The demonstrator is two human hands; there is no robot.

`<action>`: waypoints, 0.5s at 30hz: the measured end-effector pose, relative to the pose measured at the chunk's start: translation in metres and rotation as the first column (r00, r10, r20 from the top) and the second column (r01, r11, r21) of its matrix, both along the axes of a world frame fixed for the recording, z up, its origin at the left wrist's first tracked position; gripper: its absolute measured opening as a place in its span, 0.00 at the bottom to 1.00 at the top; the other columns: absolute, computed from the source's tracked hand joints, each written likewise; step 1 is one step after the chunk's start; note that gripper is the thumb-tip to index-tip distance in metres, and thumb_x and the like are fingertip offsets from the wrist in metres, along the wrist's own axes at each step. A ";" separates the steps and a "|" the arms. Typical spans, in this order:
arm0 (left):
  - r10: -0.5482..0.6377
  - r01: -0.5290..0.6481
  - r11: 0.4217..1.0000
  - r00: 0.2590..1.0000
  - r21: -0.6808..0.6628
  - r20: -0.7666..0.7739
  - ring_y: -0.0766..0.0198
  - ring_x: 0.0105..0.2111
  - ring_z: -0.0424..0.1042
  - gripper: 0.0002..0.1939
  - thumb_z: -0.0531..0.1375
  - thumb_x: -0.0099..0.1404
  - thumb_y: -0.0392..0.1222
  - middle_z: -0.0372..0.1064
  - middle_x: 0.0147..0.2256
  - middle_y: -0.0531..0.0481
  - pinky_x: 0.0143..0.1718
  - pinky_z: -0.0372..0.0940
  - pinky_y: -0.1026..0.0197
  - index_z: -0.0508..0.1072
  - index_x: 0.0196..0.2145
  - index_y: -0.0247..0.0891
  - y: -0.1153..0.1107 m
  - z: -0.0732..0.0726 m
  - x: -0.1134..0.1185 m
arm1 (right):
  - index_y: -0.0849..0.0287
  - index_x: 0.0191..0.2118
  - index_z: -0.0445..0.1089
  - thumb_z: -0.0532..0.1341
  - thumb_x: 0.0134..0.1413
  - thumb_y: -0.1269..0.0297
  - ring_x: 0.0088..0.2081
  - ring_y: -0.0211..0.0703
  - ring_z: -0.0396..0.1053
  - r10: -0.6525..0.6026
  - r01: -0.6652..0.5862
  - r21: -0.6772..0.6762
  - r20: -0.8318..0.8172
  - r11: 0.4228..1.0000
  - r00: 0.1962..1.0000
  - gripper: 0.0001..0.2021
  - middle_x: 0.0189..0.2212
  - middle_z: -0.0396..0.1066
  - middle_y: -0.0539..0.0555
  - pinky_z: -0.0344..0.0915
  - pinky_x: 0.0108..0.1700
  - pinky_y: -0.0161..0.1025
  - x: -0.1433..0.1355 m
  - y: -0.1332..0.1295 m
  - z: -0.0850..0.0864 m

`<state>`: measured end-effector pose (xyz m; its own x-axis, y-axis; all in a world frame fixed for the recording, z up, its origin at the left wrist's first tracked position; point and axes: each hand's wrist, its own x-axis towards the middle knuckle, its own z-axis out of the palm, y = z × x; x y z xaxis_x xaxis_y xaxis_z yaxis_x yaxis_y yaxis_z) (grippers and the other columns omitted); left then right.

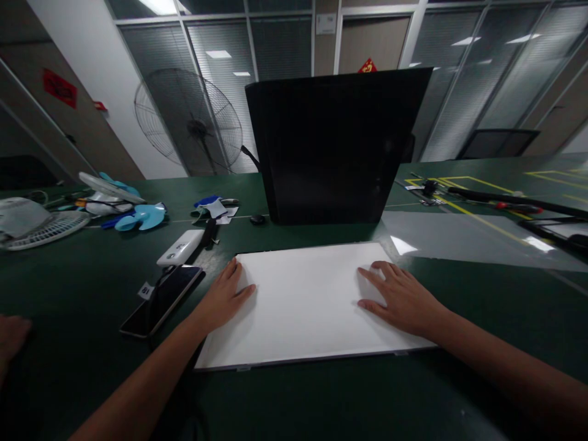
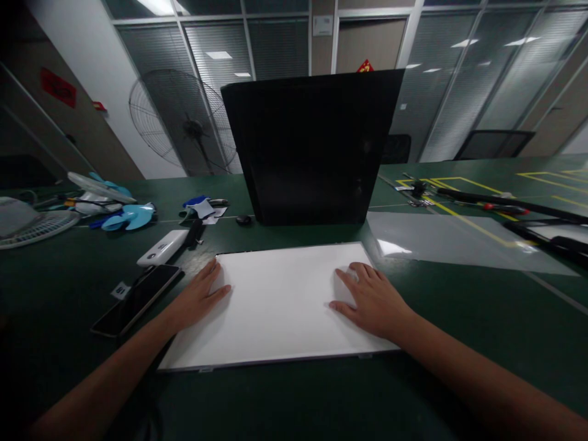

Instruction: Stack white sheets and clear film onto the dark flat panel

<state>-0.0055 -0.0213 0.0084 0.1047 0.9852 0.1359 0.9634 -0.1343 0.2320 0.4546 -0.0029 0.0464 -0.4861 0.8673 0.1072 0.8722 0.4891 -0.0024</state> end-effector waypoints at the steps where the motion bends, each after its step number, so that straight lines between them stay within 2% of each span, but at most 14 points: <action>1: -0.002 0.002 1.000 1.000 0.007 -0.002 0.41 0.72 0.44 0.44 0.48 0.72 0.65 0.42 0.72 0.26 0.70 0.46 0.41 0.53 0.69 0.24 0.000 -0.001 -0.001 | 0.51 0.70 0.59 0.46 0.61 0.29 0.63 0.62 0.61 0.002 -0.002 -0.003 -0.001 1.000 1.000 0.42 0.65 0.59 0.63 0.61 0.63 0.60 0.000 0.000 -0.001; 10: -0.053 0.054 0.997 0.998 0.059 -0.020 0.41 0.72 0.44 0.37 0.45 0.75 0.55 0.43 0.72 0.27 0.70 0.47 0.39 0.51 0.70 0.24 0.001 -0.011 -0.009 | 0.49 0.71 0.56 0.46 0.62 0.30 0.66 0.63 0.57 0.044 -0.044 0.014 0.007 0.999 0.999 0.40 0.67 0.58 0.60 0.59 0.64 0.61 0.001 0.004 -0.005; 15: -0.064 0.065 0.997 0.997 0.043 -0.033 0.41 0.73 0.42 0.37 0.42 0.75 0.54 0.41 0.72 0.26 0.70 0.46 0.38 0.51 0.70 0.21 0.001 -0.009 -0.008 | 0.46 0.71 0.56 0.47 0.62 0.30 0.66 0.62 0.57 0.049 -0.049 0.016 -0.003 0.999 0.999 0.39 0.67 0.58 0.59 0.59 0.65 0.61 0.001 0.004 -0.005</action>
<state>-0.0135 -0.0207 -0.0006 0.1727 0.9694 0.1743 0.9592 -0.2057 0.1939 0.4552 0.0011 0.0414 -0.5271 0.8409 0.1229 0.8475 0.5309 0.0026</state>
